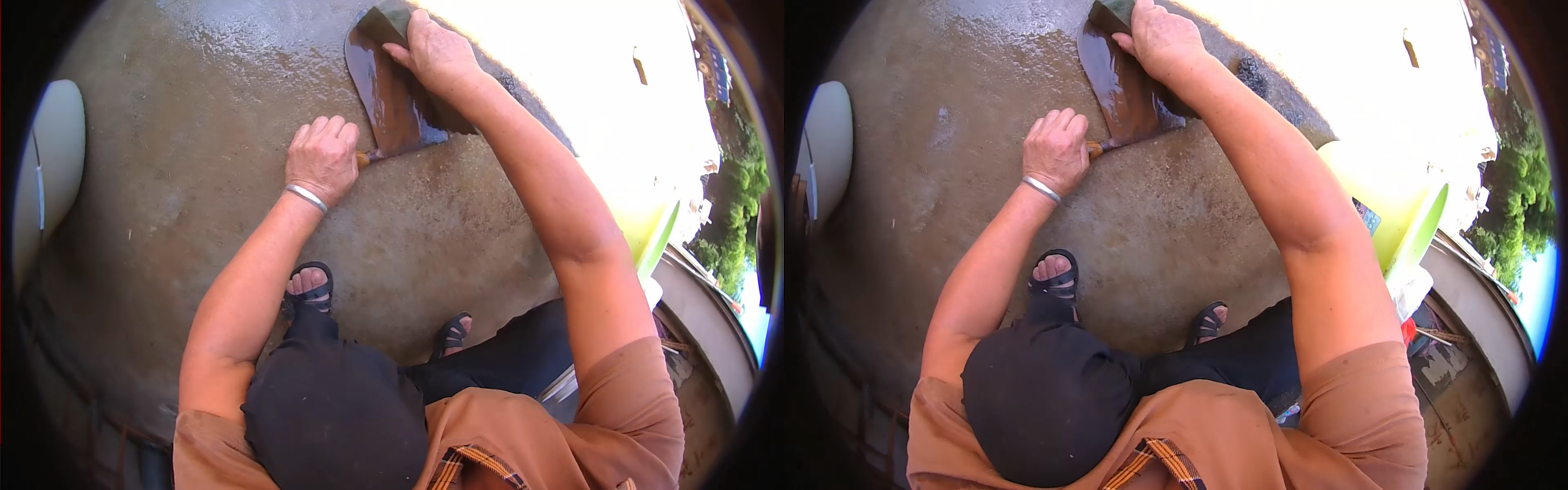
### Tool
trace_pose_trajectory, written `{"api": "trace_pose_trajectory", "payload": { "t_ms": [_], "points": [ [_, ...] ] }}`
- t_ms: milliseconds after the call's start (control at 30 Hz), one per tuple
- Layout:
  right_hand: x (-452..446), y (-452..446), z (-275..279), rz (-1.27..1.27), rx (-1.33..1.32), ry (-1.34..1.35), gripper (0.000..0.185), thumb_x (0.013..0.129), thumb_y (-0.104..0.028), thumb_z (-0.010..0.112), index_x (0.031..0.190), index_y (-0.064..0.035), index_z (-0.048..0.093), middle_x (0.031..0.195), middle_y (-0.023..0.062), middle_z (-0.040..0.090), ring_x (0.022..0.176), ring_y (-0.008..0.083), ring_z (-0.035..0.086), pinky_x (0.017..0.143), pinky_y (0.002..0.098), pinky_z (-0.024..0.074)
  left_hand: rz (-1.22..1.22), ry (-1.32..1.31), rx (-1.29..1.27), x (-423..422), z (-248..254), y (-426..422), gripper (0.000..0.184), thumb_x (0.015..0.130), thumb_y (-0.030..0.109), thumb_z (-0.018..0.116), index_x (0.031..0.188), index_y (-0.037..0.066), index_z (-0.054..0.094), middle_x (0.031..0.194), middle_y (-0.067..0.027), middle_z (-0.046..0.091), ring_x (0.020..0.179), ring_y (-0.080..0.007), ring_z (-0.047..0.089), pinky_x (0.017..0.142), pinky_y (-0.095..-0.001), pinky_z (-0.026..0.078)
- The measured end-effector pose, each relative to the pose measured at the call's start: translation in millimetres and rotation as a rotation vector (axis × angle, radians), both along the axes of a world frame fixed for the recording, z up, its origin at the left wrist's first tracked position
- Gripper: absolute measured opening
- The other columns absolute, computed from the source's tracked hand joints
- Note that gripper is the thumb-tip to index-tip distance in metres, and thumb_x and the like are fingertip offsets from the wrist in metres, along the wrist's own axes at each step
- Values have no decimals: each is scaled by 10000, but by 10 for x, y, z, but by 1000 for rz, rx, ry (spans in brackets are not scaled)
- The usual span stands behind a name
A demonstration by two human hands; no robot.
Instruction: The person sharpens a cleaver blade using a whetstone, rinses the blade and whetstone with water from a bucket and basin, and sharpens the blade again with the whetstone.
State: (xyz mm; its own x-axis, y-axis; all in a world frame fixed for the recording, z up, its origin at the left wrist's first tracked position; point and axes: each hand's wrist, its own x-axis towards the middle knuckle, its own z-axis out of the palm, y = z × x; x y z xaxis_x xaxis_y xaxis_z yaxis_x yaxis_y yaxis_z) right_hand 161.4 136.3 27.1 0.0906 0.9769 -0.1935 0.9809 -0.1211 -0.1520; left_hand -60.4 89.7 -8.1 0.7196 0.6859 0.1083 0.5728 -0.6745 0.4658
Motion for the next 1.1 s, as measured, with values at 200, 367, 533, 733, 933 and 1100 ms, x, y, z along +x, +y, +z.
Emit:
{"api": "trace_pose_trajectory", "payload": {
  "t_ms": [200, 367, 533, 733, 933, 1100],
  "points": [
    [103, -416, 140, 263, -102, 76, 415, 876, -347, 601, 952, 11, 404, 865, 222, 582, 816, 385, 617, 683, 438, 509, -15, -41, -13, -7, 24, 31, 105, 697, 108, 593, 740, 95, 498, 767, -65, 500, 789, -249, 532, 686, -368, 430],
    [-41, -968, 164, 255, -187, 37, 423, 854, -360, 621, 975, 1, 436, 938, 195, 579, 845, 334, 630, 689, 402, 529, 6, -19, -31, 3, 1, 24, 102, 703, 101, 585, 749, 83, 496, 768, -74, 495, 789, -260, 529, 686, -376, 432],
    [-67, 247, 81, 168, 20, 6, 413, 854, -342, 620, 982, 20, 467, 868, 212, 600, 817, 373, 621, 696, 434, 512, -22, -7, 29, 32, 3, 22, 79, 712, 101, 570, 746, 86, 500, 760, -73, 498, 780, -256, 531, 682, -370, 430],
    [-149, -464, 186, 361, -137, 46, 409, 861, -340, 617, 952, 4, 416, 852, 194, 579, 815, 365, 623, 656, 423, 517, 52, -29, 22, 23, 10, -35, 94, 698, 102, 584, 750, 86, 508, 763, -72, 500, 790, -252, 533, 688, -364, 433],
    [-169, -424, 53, 306, 7, 27, 406, 861, -352, 614, 937, -6, 417, 818, 175, 580, 782, 352, 635, 632, 409, 517, 11, -23, 5, 7, -28, -55, 99, 696, 103, 590, 752, 90, 509, 771, -68, 507, 794, -249, 536, 687, -359, 432],
    [-116, 251, 152, 236, 32, 16, 380, 855, -292, 604, 1002, 37, 481, 882, 229, 612, 840, 370, 621, 721, 446, 503, 15, -11, 37, 5, -29, -38, 102, 700, 103, 595, 756, 94, 511, 777, -64, 511, 801, -246, 540, 695, -361, 437]
  ]
}}
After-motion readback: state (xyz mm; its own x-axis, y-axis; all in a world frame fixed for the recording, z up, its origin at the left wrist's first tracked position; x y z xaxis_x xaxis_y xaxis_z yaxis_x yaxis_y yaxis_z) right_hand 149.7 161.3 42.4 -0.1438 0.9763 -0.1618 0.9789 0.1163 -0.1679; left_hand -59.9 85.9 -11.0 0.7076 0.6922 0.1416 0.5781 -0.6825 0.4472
